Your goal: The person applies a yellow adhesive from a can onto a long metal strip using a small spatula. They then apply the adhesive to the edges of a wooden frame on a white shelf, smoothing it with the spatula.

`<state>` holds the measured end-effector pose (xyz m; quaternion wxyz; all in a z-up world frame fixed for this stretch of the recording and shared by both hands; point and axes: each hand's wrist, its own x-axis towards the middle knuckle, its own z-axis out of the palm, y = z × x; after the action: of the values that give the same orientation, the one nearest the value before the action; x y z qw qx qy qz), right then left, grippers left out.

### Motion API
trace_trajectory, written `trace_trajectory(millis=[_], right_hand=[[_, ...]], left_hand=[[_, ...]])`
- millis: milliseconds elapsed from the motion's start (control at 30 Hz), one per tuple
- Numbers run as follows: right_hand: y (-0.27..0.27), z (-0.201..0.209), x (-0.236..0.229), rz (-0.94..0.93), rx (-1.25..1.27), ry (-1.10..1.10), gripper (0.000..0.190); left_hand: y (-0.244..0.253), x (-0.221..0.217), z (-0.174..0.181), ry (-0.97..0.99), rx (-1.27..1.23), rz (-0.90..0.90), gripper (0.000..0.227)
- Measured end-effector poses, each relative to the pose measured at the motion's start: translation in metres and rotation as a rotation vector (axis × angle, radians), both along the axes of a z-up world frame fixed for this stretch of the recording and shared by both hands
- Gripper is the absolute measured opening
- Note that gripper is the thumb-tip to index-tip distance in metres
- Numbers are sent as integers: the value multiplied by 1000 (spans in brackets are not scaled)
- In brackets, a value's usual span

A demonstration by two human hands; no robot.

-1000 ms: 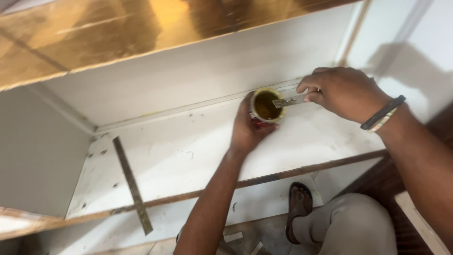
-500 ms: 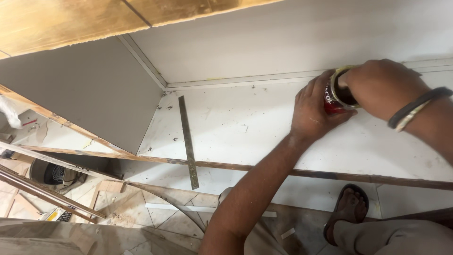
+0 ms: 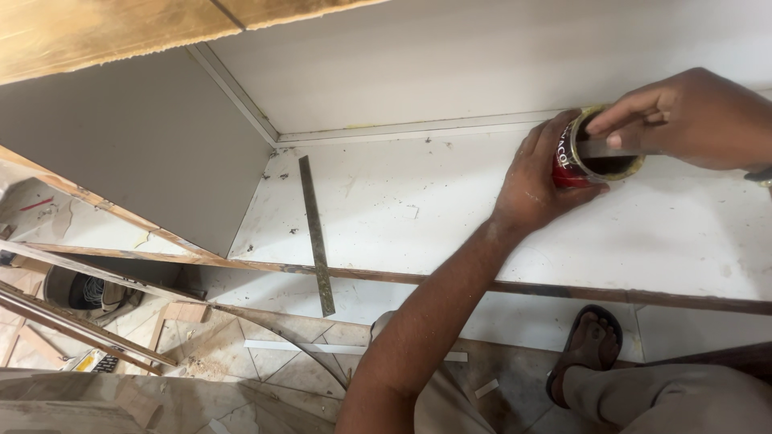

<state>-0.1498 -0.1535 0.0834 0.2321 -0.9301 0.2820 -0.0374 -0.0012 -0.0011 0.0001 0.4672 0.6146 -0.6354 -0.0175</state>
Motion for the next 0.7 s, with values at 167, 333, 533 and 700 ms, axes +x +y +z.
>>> trace_trajectory(millis=[167,333,533,700], right_hand=[[15,-5,-24,-122,-135,22,26],[28,1,-59,-152,-256,-78,25],[39,-1,-83,-258,-23,-293,28],[39,-25,-83,-217,258,-571,22]], left_hand=[[2,0,2,63,45,35,109],[2,4,0,144,29,62,111],[7,6,4,183,-18,42,109],[7,5,9,216,63,71,110]])
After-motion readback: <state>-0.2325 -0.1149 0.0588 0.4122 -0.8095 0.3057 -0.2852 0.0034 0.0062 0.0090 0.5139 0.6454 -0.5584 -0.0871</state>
